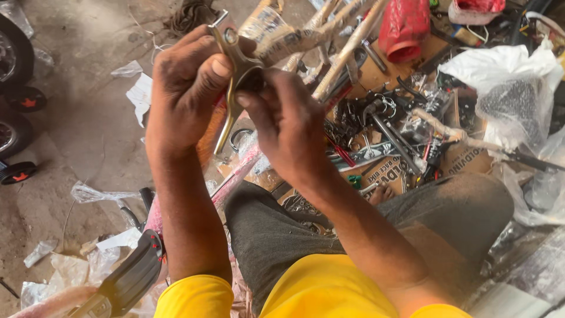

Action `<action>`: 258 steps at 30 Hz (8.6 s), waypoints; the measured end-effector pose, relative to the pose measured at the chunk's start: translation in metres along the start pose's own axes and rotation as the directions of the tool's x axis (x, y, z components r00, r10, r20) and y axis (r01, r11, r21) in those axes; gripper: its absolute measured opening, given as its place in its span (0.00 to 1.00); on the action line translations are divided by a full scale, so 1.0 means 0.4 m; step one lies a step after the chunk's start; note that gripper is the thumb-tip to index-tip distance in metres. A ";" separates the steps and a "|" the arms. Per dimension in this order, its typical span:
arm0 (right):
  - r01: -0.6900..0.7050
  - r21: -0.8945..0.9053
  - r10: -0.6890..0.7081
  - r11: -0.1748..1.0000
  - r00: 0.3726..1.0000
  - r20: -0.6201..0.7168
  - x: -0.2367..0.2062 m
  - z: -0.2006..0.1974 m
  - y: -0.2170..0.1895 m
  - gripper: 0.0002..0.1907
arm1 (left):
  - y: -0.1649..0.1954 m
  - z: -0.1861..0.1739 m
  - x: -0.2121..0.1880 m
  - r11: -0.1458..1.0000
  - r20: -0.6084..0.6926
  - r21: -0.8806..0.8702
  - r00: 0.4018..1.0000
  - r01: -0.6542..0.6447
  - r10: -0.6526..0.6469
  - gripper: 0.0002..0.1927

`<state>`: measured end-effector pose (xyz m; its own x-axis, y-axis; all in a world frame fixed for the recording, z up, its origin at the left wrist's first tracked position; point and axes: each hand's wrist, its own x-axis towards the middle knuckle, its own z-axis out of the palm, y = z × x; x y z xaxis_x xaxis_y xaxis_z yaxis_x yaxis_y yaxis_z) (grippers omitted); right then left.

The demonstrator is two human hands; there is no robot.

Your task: The person assembles a bicycle crankset by attaching a crank arm to the bottom bracket spindle and tightening it with a wrench. The person also handles a red plastic part and a small black component.

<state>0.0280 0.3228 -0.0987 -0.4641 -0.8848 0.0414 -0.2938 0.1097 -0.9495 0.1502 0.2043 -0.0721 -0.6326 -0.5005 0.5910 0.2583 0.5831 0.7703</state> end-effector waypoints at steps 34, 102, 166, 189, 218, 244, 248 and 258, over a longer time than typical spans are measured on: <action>0.345 0.006 -0.343 0.939 0.936 -0.083 0.017 -0.001 0.043 0.17 | 0.033 0.006 0.006 0.997 -0.006 0.063 1.000 0.031 -0.031 0.30; 0.203 0.135 -0.204 0.970 0.979 -0.010 0.026 -0.017 0.021 0.13 | -0.001 -0.011 -0.008 0.997 0.013 0.082 1.000 0.009 -0.010 0.26; 0.920 -0.149 -0.886 0.363 0.391 0.249 0.092 -0.038 0.145 0.13 | -0.119 -0.013 -0.225 0.912 -0.242 -0.054 0.881 0.406 -0.407 0.09; 0.556 -0.658 -0.031 0.508 0.775 0.631 -0.425 0.187 1.154 0.28 | -0.055 -0.028 -0.112 0.975 -0.160 0.219 0.987 0.045 -0.010 0.11; -0.005 0.345 -0.112 0.939 0.941 0.318 -0.163 -0.289 0.585 0.26 | 0.026 0.000 -0.038 0.968 -0.310 0.251 0.949 0.022 0.059 0.33; -0.382 0.698 0.033 0.606 0.889 0.457 -0.120 -0.104 0.456 0.27 | 0.026 0.043 -0.216 0.771 -0.317 0.608 0.948 0.190 0.016 0.30; -0.225 0.834 -0.186 0.503 0.915 0.359 -0.126 -0.023 0.413 0.10 | 0.030 0.047 -0.231 0.745 -0.356 0.654 0.921 0.127 0.156 0.24; -0.219 0.947 -0.179 0.234 0.948 0.263 -0.146 0.174 0.187 0.14 | 0.023 0.035 -0.276 0.928 -0.489 0.361 0.867 0.096 0.100 0.09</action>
<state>0.0914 0.3512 -0.1940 -0.1678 -0.9776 0.1271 0.8244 -0.2098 -0.5256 0.2121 0.2737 -0.1337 -0.1655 -0.6880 0.7066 -0.0845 0.7237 0.6849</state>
